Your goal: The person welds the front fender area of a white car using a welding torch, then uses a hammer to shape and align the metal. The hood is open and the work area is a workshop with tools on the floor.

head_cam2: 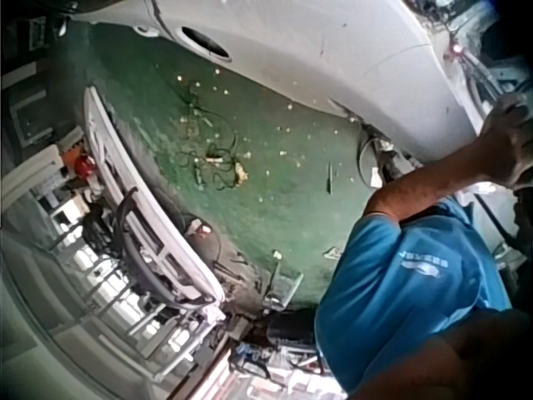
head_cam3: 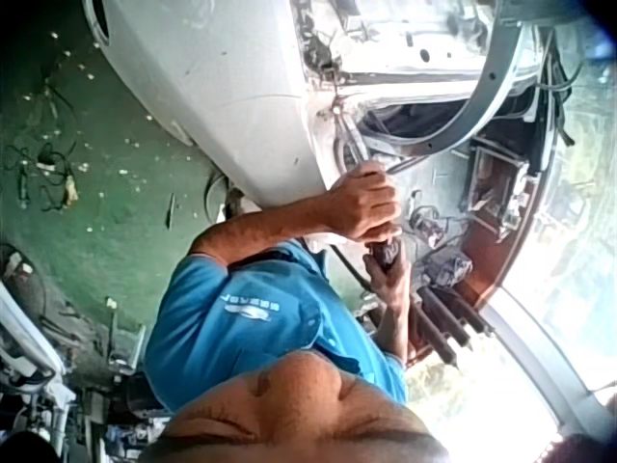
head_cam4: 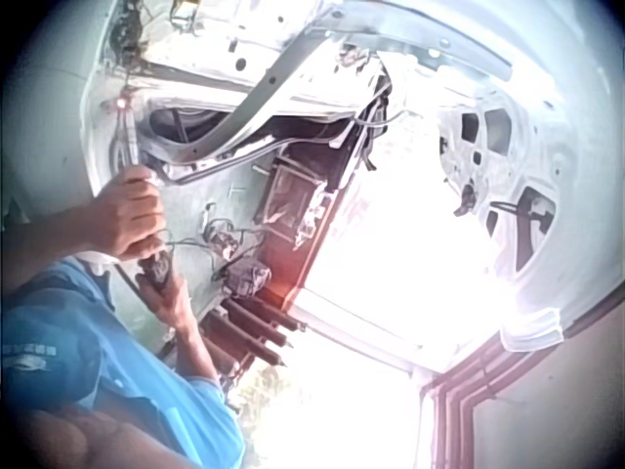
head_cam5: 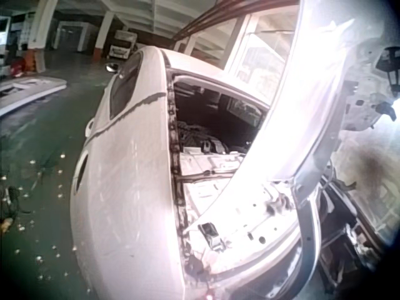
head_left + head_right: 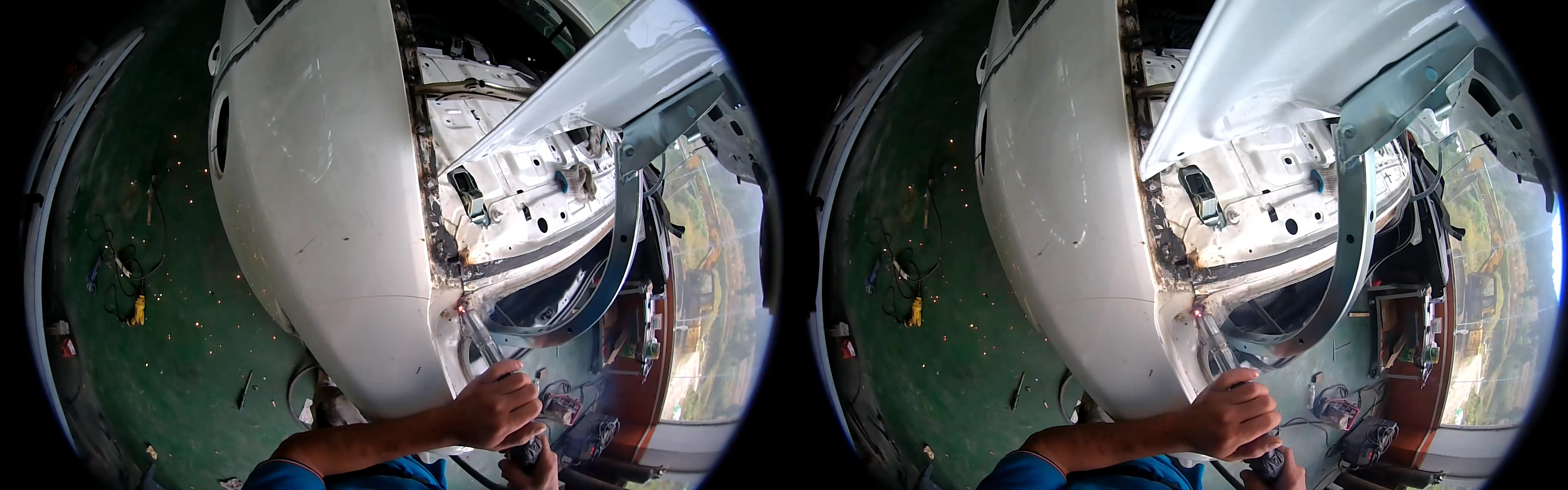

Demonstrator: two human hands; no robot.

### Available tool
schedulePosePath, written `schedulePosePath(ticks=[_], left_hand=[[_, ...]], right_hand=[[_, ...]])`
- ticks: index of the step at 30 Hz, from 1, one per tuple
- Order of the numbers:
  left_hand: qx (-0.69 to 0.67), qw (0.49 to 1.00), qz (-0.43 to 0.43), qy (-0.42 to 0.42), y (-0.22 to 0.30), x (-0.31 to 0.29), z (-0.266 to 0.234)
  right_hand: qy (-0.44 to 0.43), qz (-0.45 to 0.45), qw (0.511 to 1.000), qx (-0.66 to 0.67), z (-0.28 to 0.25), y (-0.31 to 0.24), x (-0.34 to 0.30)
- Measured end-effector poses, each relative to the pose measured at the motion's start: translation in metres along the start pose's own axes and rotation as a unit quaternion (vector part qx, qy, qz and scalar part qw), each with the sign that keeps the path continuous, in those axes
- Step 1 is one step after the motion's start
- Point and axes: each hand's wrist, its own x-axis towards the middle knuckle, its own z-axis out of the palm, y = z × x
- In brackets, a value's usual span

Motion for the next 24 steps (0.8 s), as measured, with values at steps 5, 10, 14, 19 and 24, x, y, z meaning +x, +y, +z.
schedulePosePath(ticks=[5, 10, 14, 19, 24], left_hand=[[-0.023, 0.999, 0.014, -0.028, 0.0, 0.002, -0.002], [-0.023, 0.998, 0.042, -0.027, 0.001, -0.001, -0.001], [-0.043, 0.997, 0.058, -0.003, 0.002, -0.001, 0.003], [-0.035, 0.998, 0.052, -0.006, 0.002, 0.001, 0.002], [-0.029, 0.999, 0.036, 0.001, 0.003, 0.001, -0.001]], right_hand=[[0.009, 0.012, 0.999, 0.03, 0.0, 0.012, -0.006], [0.013, 0.058, 0.996, 0.06, 0.0, 0.02, -0.015], [0.006, 0.077, 0.996, 0.053, -0.001, 0.022, -0.02], [0.017, 0.056, 0.997, 0.043, 0.002, 0.016, -0.021], [0.025, 0.059, 0.997, 0.042, 0.006, 0.006, -0.019]])
